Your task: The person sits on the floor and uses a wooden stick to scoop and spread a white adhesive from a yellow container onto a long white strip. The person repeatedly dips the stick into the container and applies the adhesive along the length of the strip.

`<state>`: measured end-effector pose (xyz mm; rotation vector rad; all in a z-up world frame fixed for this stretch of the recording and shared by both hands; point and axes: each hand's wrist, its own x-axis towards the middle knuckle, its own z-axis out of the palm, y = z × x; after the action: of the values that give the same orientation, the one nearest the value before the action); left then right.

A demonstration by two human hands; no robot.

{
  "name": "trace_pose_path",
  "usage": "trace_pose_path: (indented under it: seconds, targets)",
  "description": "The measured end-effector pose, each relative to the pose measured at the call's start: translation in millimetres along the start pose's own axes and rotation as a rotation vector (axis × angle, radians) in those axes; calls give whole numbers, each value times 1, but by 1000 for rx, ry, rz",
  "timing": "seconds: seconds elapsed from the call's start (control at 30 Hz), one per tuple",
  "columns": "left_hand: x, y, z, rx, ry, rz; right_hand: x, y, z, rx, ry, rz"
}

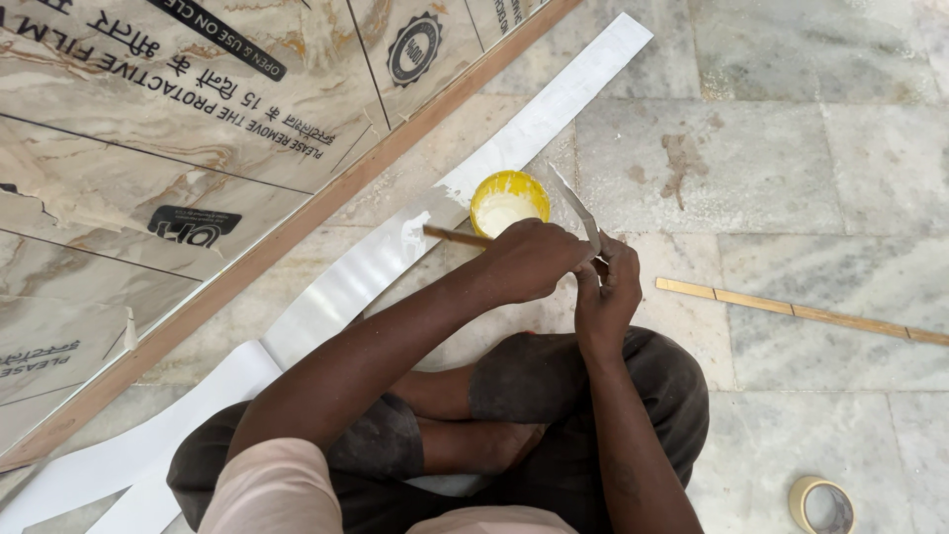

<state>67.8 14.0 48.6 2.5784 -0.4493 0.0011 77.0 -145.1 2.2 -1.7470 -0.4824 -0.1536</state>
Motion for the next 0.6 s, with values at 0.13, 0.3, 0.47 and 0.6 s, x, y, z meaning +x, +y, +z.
trace_pose_path:
  seconds: [0.13,0.3,0.47,0.6]
  targets:
    - [2,3,-2,31,8,12,-2,5,3,36,31,-5]
    - [6,9,-6,44,-13,-16,-6,6,2,-104,76,-26]
    - [10,14,-7,61,15,10,-8,7,5,-42,121,-15]
    - [11,17,-1,-3,89,-17,-4,10,5,-120,165,-54]
